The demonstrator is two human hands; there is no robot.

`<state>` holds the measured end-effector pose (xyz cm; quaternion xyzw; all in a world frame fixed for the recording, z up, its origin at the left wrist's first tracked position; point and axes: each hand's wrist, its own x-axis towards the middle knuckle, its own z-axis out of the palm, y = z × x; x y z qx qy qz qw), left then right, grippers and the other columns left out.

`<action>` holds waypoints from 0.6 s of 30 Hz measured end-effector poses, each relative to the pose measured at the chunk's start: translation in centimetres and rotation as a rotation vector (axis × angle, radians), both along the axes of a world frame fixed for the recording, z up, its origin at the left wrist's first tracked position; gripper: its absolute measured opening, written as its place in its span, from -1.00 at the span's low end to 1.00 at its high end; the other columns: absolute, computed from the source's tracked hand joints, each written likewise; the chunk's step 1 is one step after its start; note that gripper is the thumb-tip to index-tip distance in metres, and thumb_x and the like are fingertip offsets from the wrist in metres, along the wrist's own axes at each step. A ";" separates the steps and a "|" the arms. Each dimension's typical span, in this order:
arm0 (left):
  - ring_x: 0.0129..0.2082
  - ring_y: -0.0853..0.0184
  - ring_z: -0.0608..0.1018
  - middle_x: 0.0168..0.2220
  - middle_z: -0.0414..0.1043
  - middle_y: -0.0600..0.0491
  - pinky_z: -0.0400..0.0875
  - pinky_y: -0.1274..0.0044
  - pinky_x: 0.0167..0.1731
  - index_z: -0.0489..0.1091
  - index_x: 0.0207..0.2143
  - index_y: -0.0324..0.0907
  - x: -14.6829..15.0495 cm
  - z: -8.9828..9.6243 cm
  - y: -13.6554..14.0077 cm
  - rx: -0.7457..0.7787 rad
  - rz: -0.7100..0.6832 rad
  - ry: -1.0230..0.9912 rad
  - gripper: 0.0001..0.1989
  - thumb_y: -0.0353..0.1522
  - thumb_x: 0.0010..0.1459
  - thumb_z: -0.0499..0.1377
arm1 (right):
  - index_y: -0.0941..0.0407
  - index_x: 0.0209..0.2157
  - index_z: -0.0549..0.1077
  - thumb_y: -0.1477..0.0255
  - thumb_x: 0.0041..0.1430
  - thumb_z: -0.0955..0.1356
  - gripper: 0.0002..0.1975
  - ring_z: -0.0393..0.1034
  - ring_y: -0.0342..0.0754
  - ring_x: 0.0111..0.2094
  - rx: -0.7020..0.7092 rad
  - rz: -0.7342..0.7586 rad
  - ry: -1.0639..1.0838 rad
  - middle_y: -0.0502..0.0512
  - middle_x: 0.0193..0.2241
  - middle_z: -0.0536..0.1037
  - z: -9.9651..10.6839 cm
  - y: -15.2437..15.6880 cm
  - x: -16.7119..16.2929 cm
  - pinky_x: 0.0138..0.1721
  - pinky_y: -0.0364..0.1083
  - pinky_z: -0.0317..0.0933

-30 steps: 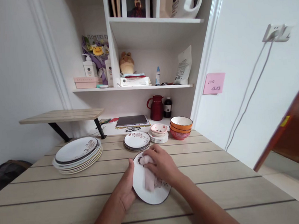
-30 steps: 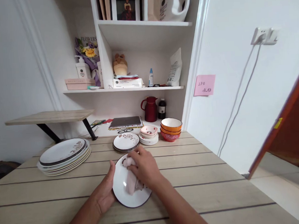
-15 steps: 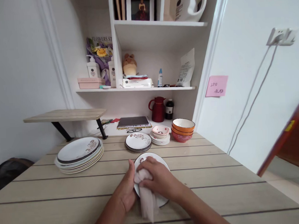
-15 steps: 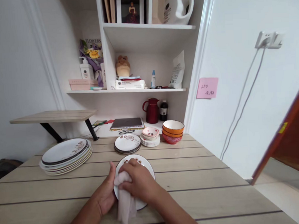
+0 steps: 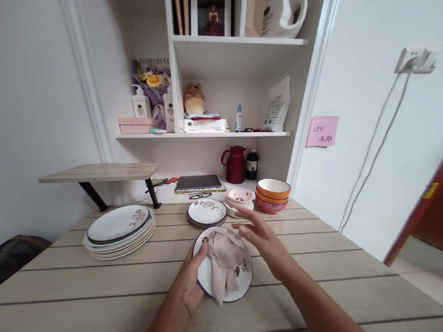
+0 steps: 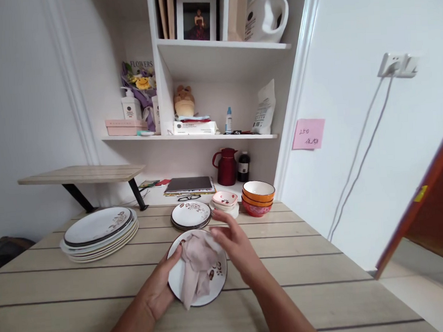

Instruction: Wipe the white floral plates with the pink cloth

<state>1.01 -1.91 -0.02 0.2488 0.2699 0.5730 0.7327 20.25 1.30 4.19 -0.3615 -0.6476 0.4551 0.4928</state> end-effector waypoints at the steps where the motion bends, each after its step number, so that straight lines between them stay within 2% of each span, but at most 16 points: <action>1: -0.08 0.12 0.54 -0.02 0.48 -0.13 0.32 0.34 0.02 0.26 0.13 -0.13 -0.1 -0.1 0.1 -0.002 0.006 -0.005 -0.42 -0.27 0.05 0.26 | -0.02 0.10 0.26 0.14 0.10 0.33 -0.47 0.29 0.08 0.01 -0.003 -0.148 0.028 0.16 0.10 0.31 -0.3 0.5 0.3 0.03 0.11 0.17; 3: -0.08 0.12 0.54 -0.04 0.49 -0.14 0.33 0.34 0.01 0.28 0.12 -0.17 -0.3 -0.2 0.3 -0.006 0.014 -0.011 -0.44 -0.27 0.05 0.25 | 0.03 0.06 0.30 0.13 0.04 0.37 -0.45 0.31 0.10 -0.01 -0.077 -0.326 0.036 0.18 0.01 0.38 -1.1 1.4 0.7 0.02 0.12 0.16; 4: -0.09 0.11 0.54 -0.06 0.50 -0.14 0.33 0.34 0.01 0.28 0.11 -0.19 -0.3 -0.2 0.3 -0.009 0.022 -0.011 -0.45 -0.27 0.06 0.25 | 0.03 0.08 0.28 0.13 0.02 0.38 -0.41 0.31 0.10 0.00 -0.153 -0.320 0.070 0.18 0.01 0.39 -1.5 1.7 0.7 0.02 0.11 0.17; 5: -0.09 0.11 0.54 -0.07 0.51 -0.15 0.34 0.33 0.01 0.28 0.11 -0.20 -0.4 -0.1 0.3 -0.007 0.031 -0.011 -0.45 -0.27 0.06 0.25 | 0.01 0.09 0.26 0.14 0.02 0.39 -0.39 0.35 0.09 -0.03 -0.257 -0.269 0.134 0.17 0.00 0.41 -1.8 1.8 0.5 -0.01 0.10 0.20; 7: -0.09 0.11 0.54 -0.09 0.52 -0.15 0.35 0.33 0.01 0.28 0.10 -0.22 -0.3 0.1 0.3 0.005 0.056 -0.020 -0.46 -0.28 0.07 0.24 | 0.04 0.09 0.27 0.13 0.04 0.37 -0.40 0.41 0.09 -0.07 -0.445 -0.028 0.276 0.17 -0.03 0.47 -2.3 1.5 -0.2 -0.04 0.10 0.23; 9: -0.09 0.12 0.54 -0.08 0.51 -0.14 0.35 0.33 0.01 0.28 0.11 -0.22 -0.2 0.3 0.2 0.014 0.071 -0.035 -0.47 -0.30 0.07 0.24 | 0.14 0.04 0.33 0.14 0.07 0.36 -0.45 0.40 0.11 -0.04 -0.523 0.228 0.421 0.22 -0.03 0.49 -2.5 0.8 -1.2 0.02 0.09 0.19; 11: -0.10 0.11 0.55 -0.08 0.52 -0.12 0.35 0.33 0.01 0.28 0.11 -0.20 -0.2 0.4 0.2 0.004 0.068 -0.047 -0.46 -0.32 0.07 0.24 | 0.22 -0.01 0.38 0.16 0.10 0.34 -0.48 0.38 0.11 0.00 -0.614 0.384 0.529 0.25 -0.04 0.51 -2.7 0.1 -2.2 0.07 0.07 0.15; 14: -0.12 0.12 0.56 -0.11 0.54 -0.10 0.36 0.34 0.01 0.28 0.11 -0.19 -0.4 0.3 0.2 -0.009 0.057 -0.064 -0.47 -0.33 0.07 0.24 | 0.24 -0.05 0.41 0.24 0.11 0.34 -0.56 0.43 0.10 -0.06 -0.772 0.420 0.601 0.24 -0.14 0.57 -3.5 -0.4 -3.2 0.06 0.10 0.17; 18: -0.15 0.11 0.58 -0.14 0.55 -0.12 0.39 0.34 -0.03 0.32 0.08 -0.23 -0.5 0.2 0.4 -0.067 0.044 -0.046 -0.49 -0.26 0.08 0.22 | 0.21 -0.01 0.38 0.28 0.14 0.33 -0.58 0.46 0.09 -0.12 -0.860 0.409 0.629 0.24 -0.16 0.58 -4.8 -0.1 -4.0 0.03 0.11 0.20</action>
